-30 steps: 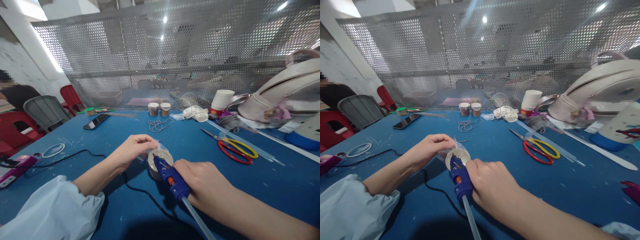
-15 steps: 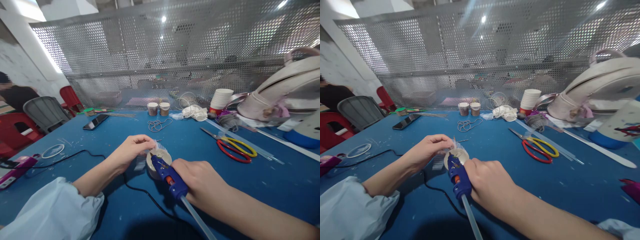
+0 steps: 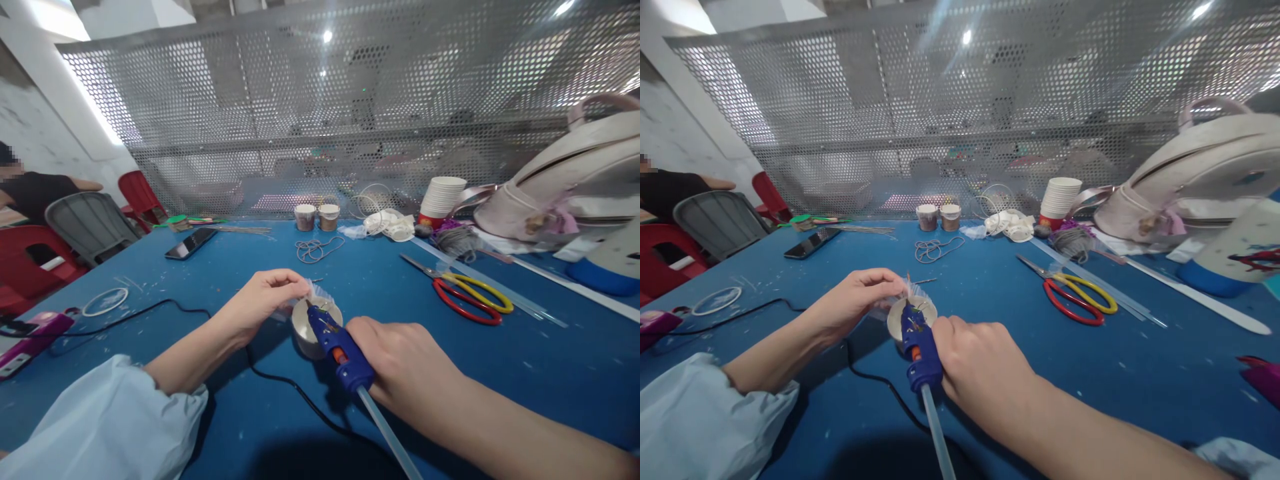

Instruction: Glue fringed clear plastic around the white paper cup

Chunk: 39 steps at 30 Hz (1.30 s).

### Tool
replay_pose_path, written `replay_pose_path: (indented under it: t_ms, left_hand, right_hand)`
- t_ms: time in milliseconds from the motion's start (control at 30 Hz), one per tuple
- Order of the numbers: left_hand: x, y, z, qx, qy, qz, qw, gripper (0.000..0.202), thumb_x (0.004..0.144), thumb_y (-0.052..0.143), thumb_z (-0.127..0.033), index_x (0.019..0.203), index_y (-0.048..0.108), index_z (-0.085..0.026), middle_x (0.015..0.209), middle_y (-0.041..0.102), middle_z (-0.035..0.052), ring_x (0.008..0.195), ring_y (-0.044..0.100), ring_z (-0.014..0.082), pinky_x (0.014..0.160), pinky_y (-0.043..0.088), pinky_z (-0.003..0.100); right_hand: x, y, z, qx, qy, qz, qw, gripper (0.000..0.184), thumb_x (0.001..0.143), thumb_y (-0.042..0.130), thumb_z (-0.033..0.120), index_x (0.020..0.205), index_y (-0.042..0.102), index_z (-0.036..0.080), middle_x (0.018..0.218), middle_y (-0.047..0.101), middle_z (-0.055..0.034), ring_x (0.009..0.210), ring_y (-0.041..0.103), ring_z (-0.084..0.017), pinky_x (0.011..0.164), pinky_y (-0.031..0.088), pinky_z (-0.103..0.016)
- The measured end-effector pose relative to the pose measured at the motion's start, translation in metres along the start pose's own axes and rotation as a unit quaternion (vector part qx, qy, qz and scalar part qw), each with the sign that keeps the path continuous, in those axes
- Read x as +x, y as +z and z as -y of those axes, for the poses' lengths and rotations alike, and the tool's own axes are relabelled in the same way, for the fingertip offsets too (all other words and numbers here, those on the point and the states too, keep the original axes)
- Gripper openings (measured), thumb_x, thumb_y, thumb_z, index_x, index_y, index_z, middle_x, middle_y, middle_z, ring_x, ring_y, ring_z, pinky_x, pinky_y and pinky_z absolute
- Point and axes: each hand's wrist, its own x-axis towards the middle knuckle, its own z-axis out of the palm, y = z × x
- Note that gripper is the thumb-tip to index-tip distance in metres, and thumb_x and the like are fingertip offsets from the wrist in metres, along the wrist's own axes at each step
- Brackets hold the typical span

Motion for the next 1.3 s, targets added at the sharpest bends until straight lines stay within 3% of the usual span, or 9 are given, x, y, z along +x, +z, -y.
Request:
replay_pose_path:
  t_ms: [233, 533, 800, 1000, 1300]
  left_hand:
    - [-0.0011, 0.0016, -0.0026, 0.002, 0.003, -0.002, 1.0, 0.017, 0.065, 0.073, -0.032, 0.066, 0.066, -0.017, 0.071, 0.064, -0.0003, 0.065, 0.055, 0.0108, 0.063, 0.042, 0.024]
    - [-0.001, 0.0011, -0.0014, 0.006, 0.011, 0.004, 1.0, 0.015, 0.068, 0.071, -0.031, 0.067, 0.066, -0.017, 0.074, 0.065, 0.0007, 0.07, 0.056, 0.0127, 0.067, 0.042, 0.026]
    - [-0.002, 0.0012, -0.0001, 0.006, 0.013, 0.005, 1.0, 0.015, 0.069, 0.071, -0.031, 0.068, 0.066, -0.017, 0.074, 0.064, 0.0002, 0.072, 0.055, 0.012, 0.067, 0.042, 0.024]
    - [-0.0035, 0.0027, -0.0011, 0.01, 0.016, 0.003, 1.0, 0.015, 0.069, 0.071, -0.031, 0.066, 0.066, -0.017, 0.072, 0.062, -0.0007, 0.068, 0.053, 0.0102, 0.064, 0.041, 0.022]
    - [-0.0048, 0.0031, -0.0017, 0.011, 0.01, 0.005, 1.0, 0.017, 0.07, 0.071, -0.032, 0.068, 0.066, -0.016, 0.07, 0.062, -0.0009, 0.065, 0.052, 0.0096, 0.063, 0.04, 0.022]
  right_hand:
    - [0.0023, 0.0004, 0.0014, 0.035, -0.014, 0.031, 0.999, 0.008, 0.083, 0.047, 0.019, 0.077, 0.052, 0.016, 0.065, 0.062, -0.0019, 0.047, 0.051, -0.012, 0.047, 0.017, -0.029]
    - [-0.0009, -0.0031, 0.0022, -0.012, 0.001, 0.0, 1.0, 0.009, 0.078, 0.047, 0.012, 0.072, 0.048, 0.018, 0.057, 0.057, 0.0005, 0.043, 0.048, -0.012, 0.046, 0.016, -0.027]
    - [0.0007, -0.0017, 0.0043, -0.015, -0.006, -0.002, 1.0, 0.008, 0.077, 0.048, 0.013, 0.072, 0.051, 0.017, 0.057, 0.058, -0.0005, 0.043, 0.05, -0.014, 0.045, 0.015, -0.028]
    - [0.0015, -0.0006, 0.0063, 0.014, -0.018, 0.016, 1.0, 0.014, 0.086, 0.045, 0.021, 0.074, 0.052, 0.016, 0.061, 0.06, -0.0019, 0.045, 0.05, -0.013, 0.046, 0.017, -0.029]
    - [-0.0006, -0.0031, 0.0069, -0.031, -0.005, -0.018, 0.999, 0.012, 0.08, 0.046, 0.014, 0.07, 0.052, 0.016, 0.056, 0.059, -0.0016, 0.042, 0.053, -0.016, 0.044, 0.017, -0.028]
